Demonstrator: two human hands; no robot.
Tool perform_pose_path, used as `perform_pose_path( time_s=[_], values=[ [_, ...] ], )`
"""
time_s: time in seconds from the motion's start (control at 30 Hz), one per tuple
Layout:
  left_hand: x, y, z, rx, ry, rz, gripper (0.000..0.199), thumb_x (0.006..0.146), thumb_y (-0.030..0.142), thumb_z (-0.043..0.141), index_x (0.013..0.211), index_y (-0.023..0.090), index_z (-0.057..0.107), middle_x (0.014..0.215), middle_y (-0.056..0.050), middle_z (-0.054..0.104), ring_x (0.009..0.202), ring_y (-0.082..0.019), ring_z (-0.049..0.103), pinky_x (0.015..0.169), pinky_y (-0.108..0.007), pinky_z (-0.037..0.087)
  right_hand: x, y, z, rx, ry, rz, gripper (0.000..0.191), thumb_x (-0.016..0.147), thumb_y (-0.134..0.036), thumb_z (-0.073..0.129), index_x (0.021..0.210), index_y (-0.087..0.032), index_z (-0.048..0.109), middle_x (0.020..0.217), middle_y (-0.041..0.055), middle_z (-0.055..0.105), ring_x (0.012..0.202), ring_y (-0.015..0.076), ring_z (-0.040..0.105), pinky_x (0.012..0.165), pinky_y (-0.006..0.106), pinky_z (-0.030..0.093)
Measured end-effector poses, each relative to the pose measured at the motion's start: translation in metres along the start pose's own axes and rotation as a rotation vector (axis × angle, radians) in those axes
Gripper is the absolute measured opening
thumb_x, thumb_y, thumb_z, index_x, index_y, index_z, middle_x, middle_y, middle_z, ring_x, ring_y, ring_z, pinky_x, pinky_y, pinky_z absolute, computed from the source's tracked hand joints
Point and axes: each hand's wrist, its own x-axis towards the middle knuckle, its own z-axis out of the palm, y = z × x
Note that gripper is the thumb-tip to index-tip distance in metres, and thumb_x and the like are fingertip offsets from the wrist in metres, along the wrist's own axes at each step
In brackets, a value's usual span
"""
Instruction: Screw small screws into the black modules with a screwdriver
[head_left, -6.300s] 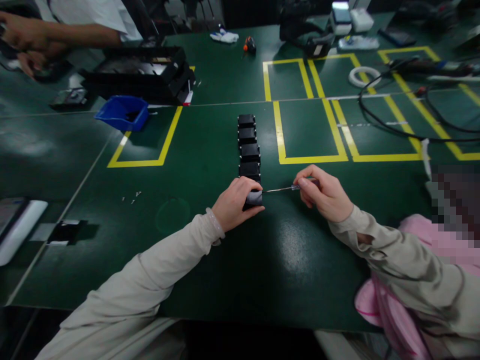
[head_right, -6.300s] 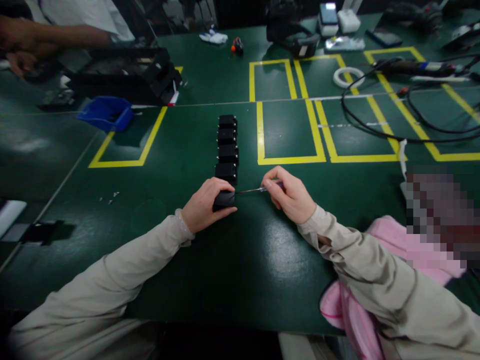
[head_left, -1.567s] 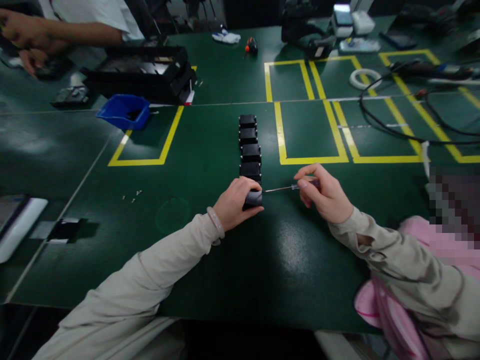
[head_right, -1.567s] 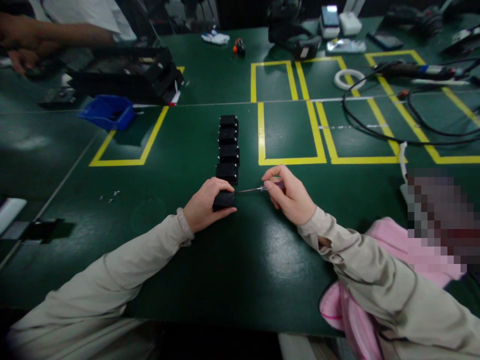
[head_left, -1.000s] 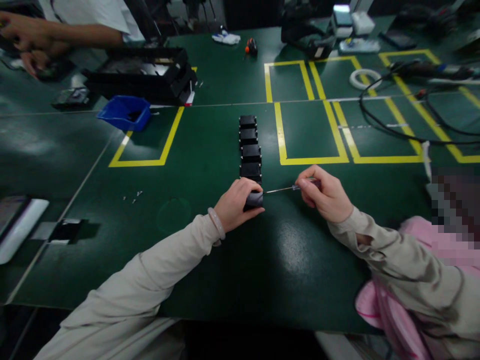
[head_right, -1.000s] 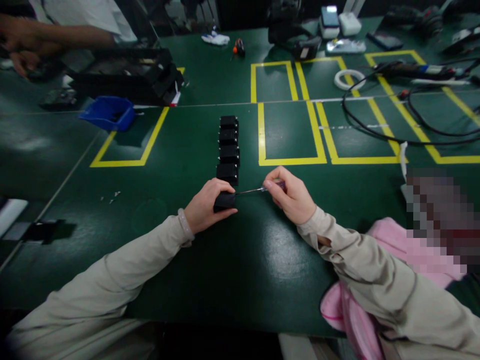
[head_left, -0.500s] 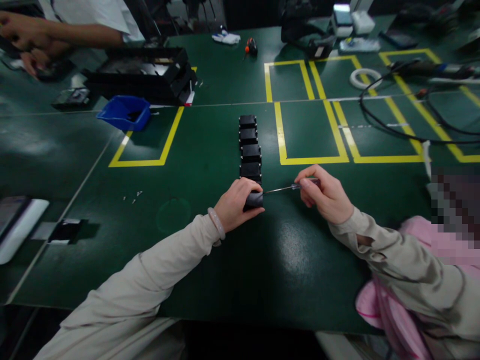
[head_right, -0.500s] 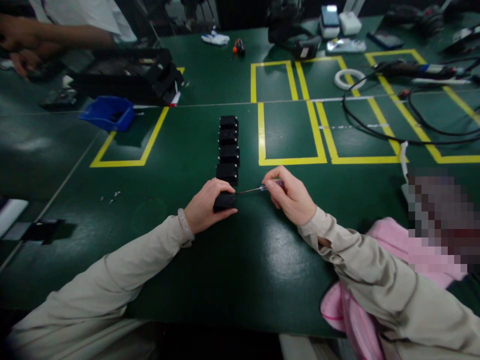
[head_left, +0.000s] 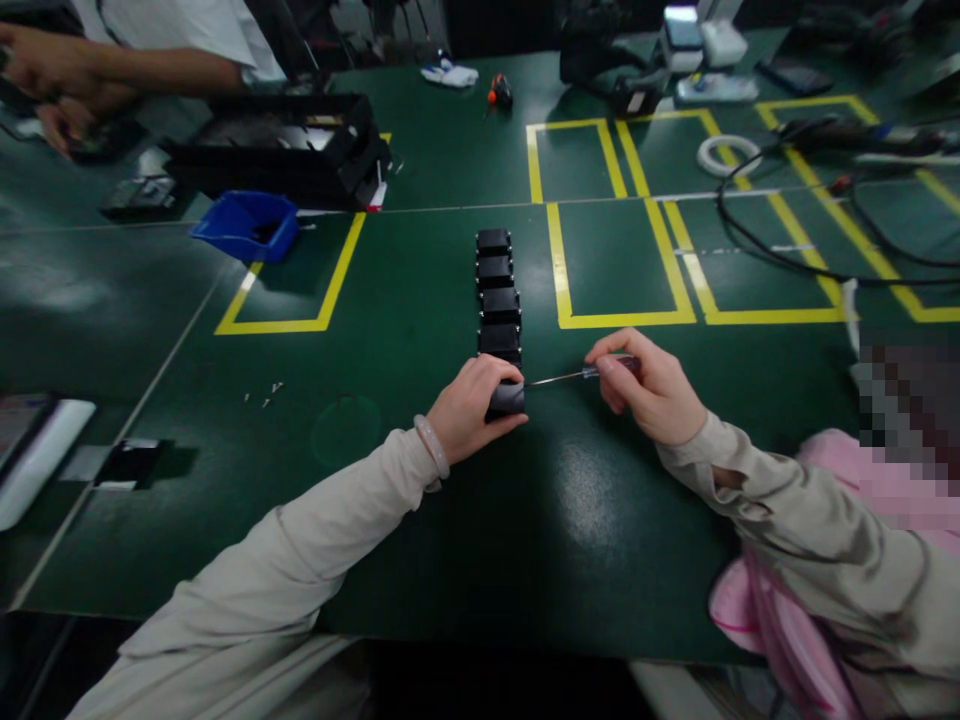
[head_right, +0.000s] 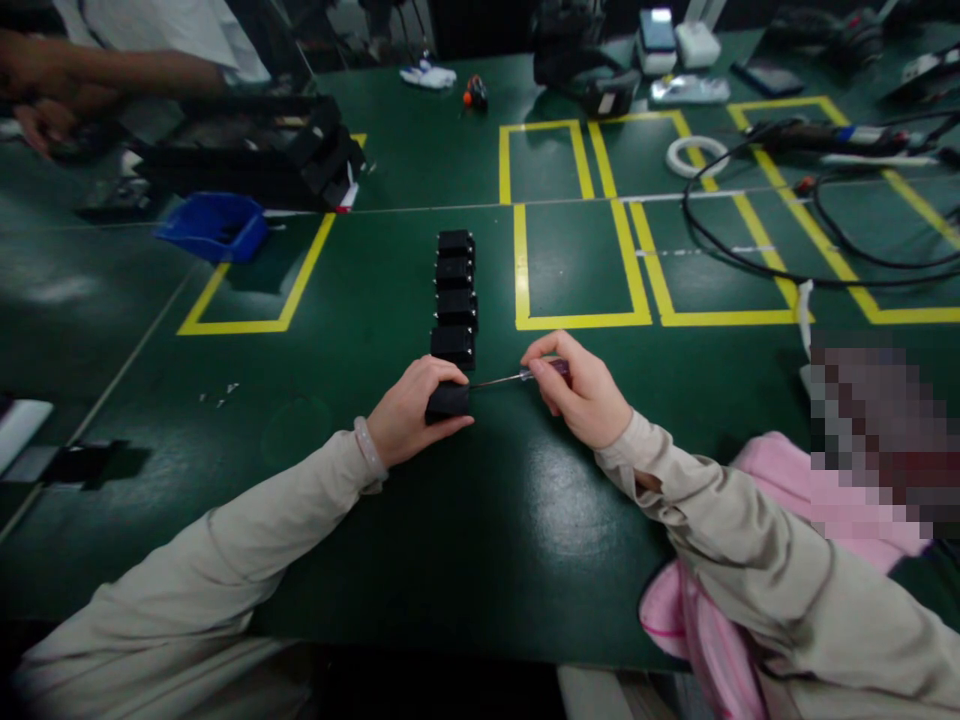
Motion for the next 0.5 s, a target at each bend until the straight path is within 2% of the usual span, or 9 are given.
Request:
perform_pose_path(
  time_s=[0.1,0.3,0.5],
  values=[
    [0.0002,-0.0001,-0.0001,-0.001,0.009,0.016,0.035,0.084,0.027,0.071,0.111,0.016,0.051,0.111,-0.01,0.06,0.102,-0.024,0.057,0.091,-0.041,0.049,0.0005,-0.0013,0.0006,0.014,0.001,-0.024,0.014,0.096,-0.032,0.051,0.099,-0.019,0.051,0.056,-0.007,0.049,0.043,0.0071,0.047,0.041,0.021,0.038],
    [0.0003,-0.0008,0.0003,0.001,0.007,0.017,0.036,0.083,0.027,0.072,0.11,0.016,0.051,0.11,-0.01,0.06,0.102,-0.024,0.056,0.09,-0.041,0.049,0.0009,-0.0008,0.0005,0.0,-0.003,0.004,0.017,0.097,-0.034,0.05,0.091,-0.018,0.052,0.048,-0.0087,0.043,0.037,0.0067,0.042,0.037,0.021,0.032],
    [0.0004,-0.0005,0.0001,0.004,0.01,0.021,0.036,0.084,0.027,0.072,0.111,0.016,0.05,0.11,-0.01,0.06,0.102,-0.024,0.056,0.091,-0.041,0.049,0.0003,-0.0001,-0.0003,0.007,0.001,-0.027,0.013,0.096,-0.03,0.051,0.101,-0.018,0.051,0.059,-0.0067,0.049,0.043,0.0072,0.048,0.041,0.022,0.039]
  ],
)
